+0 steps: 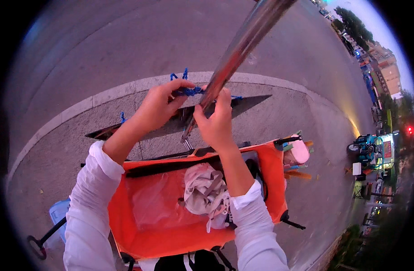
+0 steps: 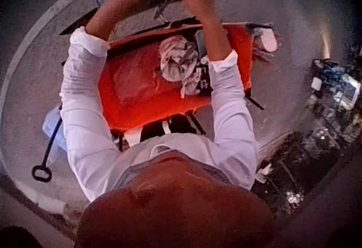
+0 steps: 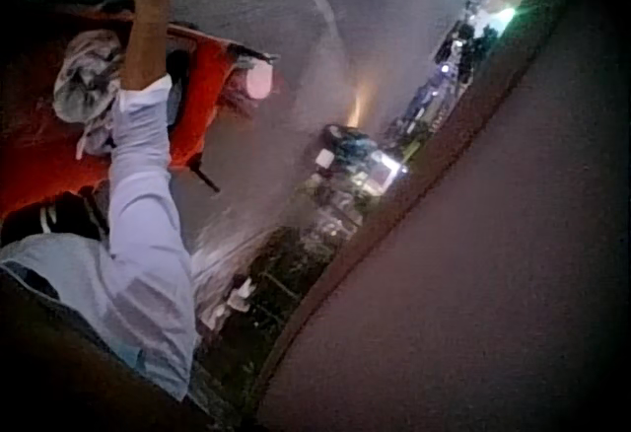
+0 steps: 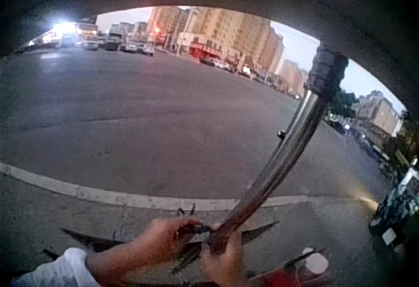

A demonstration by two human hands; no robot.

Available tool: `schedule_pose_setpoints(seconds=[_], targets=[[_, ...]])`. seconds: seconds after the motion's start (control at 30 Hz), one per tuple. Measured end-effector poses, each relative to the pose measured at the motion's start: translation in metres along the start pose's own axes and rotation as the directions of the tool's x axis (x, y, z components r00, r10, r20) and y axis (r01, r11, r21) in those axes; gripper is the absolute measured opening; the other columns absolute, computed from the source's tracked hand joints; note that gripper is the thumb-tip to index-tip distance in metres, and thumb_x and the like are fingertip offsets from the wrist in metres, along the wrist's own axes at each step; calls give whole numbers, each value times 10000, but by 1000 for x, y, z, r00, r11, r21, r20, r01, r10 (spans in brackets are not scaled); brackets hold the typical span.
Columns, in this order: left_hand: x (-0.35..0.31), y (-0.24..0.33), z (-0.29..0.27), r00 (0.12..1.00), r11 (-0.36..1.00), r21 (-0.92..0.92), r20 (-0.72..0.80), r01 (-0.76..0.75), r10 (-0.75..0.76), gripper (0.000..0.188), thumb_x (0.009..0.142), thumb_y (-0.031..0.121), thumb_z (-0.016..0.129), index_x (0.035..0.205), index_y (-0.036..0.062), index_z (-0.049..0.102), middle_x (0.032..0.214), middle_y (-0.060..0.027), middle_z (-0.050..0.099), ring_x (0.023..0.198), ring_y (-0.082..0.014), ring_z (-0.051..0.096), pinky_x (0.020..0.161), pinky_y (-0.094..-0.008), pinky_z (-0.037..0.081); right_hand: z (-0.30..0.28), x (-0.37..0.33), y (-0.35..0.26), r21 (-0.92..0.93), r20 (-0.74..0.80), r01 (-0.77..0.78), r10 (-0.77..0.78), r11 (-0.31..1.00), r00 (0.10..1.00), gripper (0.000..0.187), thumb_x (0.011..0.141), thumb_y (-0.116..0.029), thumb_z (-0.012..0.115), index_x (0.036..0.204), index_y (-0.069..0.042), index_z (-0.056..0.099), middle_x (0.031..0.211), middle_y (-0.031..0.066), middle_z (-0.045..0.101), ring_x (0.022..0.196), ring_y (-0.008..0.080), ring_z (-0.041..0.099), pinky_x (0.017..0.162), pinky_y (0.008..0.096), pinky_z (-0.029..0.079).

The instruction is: The person assembles a street vendor cart by securing metal poles, attaching a red slatted tabletop, and covering the cart with a white cloth and a transparent plastic sheet. The person handles a blue plastic container and a pink bucket during the process.

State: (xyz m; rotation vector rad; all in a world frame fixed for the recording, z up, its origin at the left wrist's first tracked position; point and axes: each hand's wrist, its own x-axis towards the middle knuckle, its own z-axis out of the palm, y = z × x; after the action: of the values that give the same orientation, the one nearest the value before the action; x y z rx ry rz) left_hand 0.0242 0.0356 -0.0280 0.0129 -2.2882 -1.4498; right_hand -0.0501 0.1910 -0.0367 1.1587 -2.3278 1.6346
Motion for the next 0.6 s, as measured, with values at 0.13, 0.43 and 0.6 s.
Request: schedule_pose_setpoints(seconds=[0.13, 0.43, 0.6], targets=[[-6, -2, -8, 989, 989, -82, 86, 126, -119, 429, 835, -6, 562, 1243, 94, 475, 919, -80, 576, 739, -145, 562, 689, -293, 501, -18, -15, -1, -82, 12, -28, 29, 996, 1000, 406, 698, 2, 619, 1081, -63, 501, 1029, 99, 480, 920, 216, 499, 795, 334, 418], [-44, -16, -13, 985, 985, 85, -101, 147, -139, 574, 819, 27, 598, 1338, 137, 379, 1037, -120, 606, 910, -212, 604, 840, -349, 466, -84, -102, 54, -189, -11, -351, 356, 917, 935, 283, 753, -6, 583, 1030, -44, 540, 1015, 83, 509, 864, 179, 526, 752, 293, 450], [-51, -28, -5, 985, 947, 307, -167, 97, -46, 413, 826, 62, 596, 1228, 92, 508, 938, -119, 637, 874, -263, 610, 791, -344, 464, -95, -129, 67, -164, 35, -417, 428, 894, 903, 247, 803, -21, 577, 1047, -35, 542, 990, 58, 560, 854, 134, 538, 722, 251, 451]])
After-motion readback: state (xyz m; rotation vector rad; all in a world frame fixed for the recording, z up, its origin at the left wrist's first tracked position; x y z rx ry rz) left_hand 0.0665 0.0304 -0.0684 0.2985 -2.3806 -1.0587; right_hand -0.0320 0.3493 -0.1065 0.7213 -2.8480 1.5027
